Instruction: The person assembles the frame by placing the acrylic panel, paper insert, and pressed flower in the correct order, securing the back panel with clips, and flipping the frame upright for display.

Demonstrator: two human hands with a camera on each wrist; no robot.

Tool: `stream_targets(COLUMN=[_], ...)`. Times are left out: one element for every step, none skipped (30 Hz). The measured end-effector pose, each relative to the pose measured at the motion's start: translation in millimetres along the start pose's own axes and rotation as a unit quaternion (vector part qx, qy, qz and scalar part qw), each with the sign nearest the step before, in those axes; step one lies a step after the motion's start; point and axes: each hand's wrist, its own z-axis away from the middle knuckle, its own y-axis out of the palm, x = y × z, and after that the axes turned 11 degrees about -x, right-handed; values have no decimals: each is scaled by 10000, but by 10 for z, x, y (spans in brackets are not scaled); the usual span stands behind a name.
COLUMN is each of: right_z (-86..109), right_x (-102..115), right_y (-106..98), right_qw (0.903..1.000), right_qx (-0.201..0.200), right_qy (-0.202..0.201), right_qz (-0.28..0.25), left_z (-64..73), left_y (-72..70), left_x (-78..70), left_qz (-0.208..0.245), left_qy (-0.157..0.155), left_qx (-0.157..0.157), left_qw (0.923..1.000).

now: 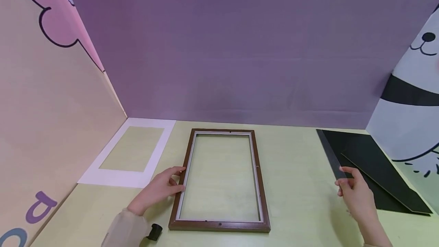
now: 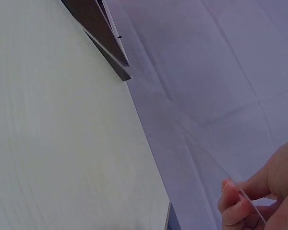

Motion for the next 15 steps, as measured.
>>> stream_targets(right_z=[-16,-20,-30,-37,-39,-38,-33,-56,-85,-97,-105,-114,-124,-133,-145], right_x=[-41,-44,-63,-80,-81,-77,-69,-117,-188,-222,-237,-252,-261,-267,-273], right_y=[16,10,15,23,20,16,11,38,79,102,109,115,116,110,105], right_qw=[9999,9999,9998,9997,9996,9995,9993,9991,9986,9983,9981,9978,9973,9969,9965], right_qx=[-91,-115,-150,-189,-221,-257,-299,-371,-475,-533,-574,-626,-689,-747,-786], right_qy=[3,87,138,161,177,179,188,176,112,114,141,142,145,153,177], right_qz=[42,58,70,80,77,74,73,120,179,184,161,165,184,200,228], left_z=[-5,-8,-8,-5,0,4,8,11,12,15,15,12,7,2,-6], left_y=[-1,-1,0,2,3,5,7,9,10,8,7,7,7,6,5], left_x=[-7,-15,-20,-24,-27,-26,-24,-20,-16,-14,-12,-11,-12,-14,-18], left_qz=[9,21,22,10,12,0,-4,-16,-33,-56,-75,-75,-67,-48,-32], left_qy=[0,-1,-12,-18,-28,-34,-35,-52,-60,-53,-58,-76,-91,-86,-61], left_qx=[10,21,31,32,39,40,44,45,50,50,37,26,20,25,39], left_qw=[10000,10000,10000,10000,10000,10000,10000,10000,10000,10000,9999,9999,9999,9999,10000])
